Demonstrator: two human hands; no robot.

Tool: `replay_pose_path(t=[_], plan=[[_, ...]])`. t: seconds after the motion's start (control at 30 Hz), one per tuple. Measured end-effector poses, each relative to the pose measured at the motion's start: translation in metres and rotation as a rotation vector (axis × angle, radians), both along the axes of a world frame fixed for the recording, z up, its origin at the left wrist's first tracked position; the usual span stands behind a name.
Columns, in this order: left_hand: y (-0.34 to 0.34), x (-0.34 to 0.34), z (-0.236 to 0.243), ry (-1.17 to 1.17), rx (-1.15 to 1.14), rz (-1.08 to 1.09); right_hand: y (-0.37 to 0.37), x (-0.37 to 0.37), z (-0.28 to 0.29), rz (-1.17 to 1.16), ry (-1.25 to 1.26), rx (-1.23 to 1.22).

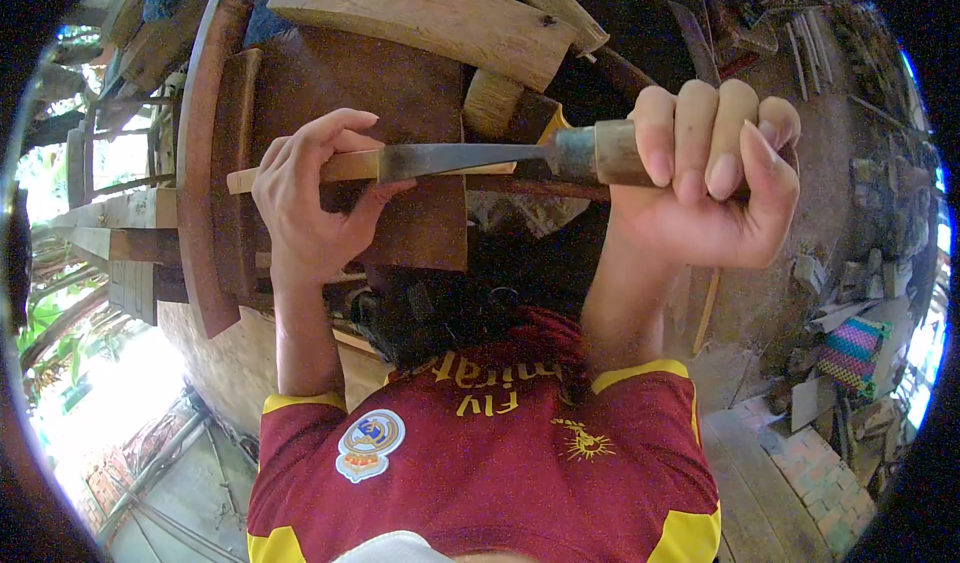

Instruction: The person uses a chisel to carve and shape a curved piece of wood held in their left hand. They repeatedly scrape the tool along the wood's surface to remove thin shavings. At one point, they switch to a brush to sweep away debris from the work area before resuming the carving process.

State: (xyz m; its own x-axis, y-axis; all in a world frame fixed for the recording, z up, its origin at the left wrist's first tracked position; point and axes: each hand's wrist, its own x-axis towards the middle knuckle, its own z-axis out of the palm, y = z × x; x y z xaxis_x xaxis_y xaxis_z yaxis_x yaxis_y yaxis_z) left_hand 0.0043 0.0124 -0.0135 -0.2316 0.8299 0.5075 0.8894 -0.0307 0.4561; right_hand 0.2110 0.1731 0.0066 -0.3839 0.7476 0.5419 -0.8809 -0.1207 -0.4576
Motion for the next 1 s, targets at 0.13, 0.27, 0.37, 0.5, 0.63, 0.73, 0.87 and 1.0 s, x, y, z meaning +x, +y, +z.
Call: replay_pose_path(t=[0.13,0.27,0.37,0.5,0.63,0.73,0.87,1.0], plan=[[-0.004,-0.002,-0.004,-0.017,-0.017,0.018,0.003,0.012,0.005,-0.016,-0.011,-0.021],[-0.003,-0.003,-0.004,-0.007,-0.020,0.011,0.004,0.019,0.009,-0.011,0.034,0.013],[-0.002,0.000,0.001,-0.014,-0.042,0.015,-0.008,-0.001,0.005,-0.052,-0.005,0.015],[-0.003,-0.002,-0.001,-0.003,-0.009,0.003,0.000,0.011,0.006,-0.024,-0.028,-0.014],[-0.003,-0.002,-0.001,-0.037,-0.049,0.021,0.003,0.017,0.006,-0.011,0.046,-0.011],[-0.004,-0.002,-0.001,0.004,-0.023,0.027,-0.011,-0.011,-0.012,-0.032,0.030,-0.053],[-0.003,-0.003,-0.001,-0.027,-0.042,0.022,-0.008,-0.005,0.002,-0.054,-0.010,-0.073],[-0.004,-0.002,-0.001,-0.047,-0.041,0.030,-0.005,0.014,0.006,-0.110,-0.002,-0.038]])
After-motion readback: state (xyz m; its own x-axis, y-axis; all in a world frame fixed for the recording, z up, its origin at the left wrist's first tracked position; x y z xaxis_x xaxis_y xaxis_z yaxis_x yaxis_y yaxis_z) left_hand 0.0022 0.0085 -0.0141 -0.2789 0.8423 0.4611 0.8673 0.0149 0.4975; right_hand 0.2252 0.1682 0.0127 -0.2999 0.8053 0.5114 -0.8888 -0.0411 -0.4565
